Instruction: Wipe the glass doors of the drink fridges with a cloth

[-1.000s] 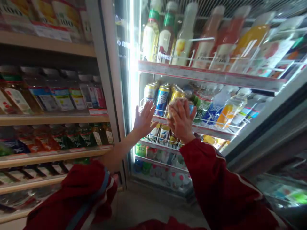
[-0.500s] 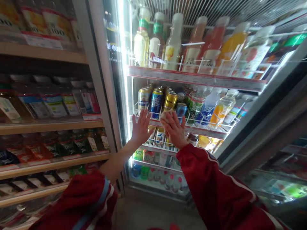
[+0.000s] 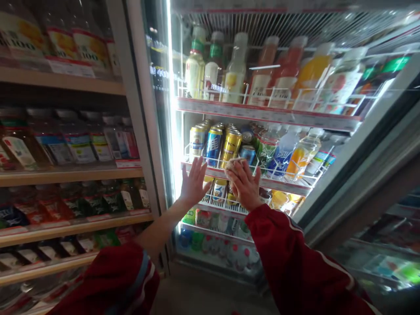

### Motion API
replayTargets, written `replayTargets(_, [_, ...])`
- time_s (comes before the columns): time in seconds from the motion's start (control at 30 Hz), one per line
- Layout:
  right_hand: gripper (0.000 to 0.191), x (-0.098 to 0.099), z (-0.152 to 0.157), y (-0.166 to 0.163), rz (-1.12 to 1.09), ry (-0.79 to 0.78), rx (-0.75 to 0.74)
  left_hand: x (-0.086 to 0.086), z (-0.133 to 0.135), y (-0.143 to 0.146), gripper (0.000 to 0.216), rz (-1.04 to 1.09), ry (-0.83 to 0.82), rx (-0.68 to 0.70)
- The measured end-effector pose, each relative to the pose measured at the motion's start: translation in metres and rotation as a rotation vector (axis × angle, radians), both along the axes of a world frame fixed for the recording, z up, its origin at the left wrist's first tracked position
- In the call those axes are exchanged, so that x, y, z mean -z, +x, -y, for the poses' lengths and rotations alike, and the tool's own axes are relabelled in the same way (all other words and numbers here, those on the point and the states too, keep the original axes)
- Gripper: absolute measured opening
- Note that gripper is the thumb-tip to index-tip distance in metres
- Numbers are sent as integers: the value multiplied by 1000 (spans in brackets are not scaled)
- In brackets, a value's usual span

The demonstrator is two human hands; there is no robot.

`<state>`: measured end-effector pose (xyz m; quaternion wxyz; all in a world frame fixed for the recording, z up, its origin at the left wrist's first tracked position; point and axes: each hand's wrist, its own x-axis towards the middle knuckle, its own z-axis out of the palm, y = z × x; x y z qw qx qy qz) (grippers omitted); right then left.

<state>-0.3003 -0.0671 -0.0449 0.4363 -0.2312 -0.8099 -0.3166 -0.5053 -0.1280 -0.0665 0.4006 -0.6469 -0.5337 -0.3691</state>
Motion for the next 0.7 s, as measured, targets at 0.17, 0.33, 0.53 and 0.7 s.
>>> replayTargets(0.17, [40, -17, -15, 43, -258, 108, 79, -1, -7, 16, 73, 19, -1, 48])
replayTargets(0.33, [41, -13, -16, 60, -355, 72, 124, -4, -12, 39, 71, 29, -6, 104])
replayTargets(0.53, [40, 4, -9, 62, -189, -6, 114, -8, -19, 76, 68, -42, 12, 155])
replayTargets(0.7, [45, -19, -26, 106, -468, 104, 219, -8, -21, 82, 70, -2, -17, 173])
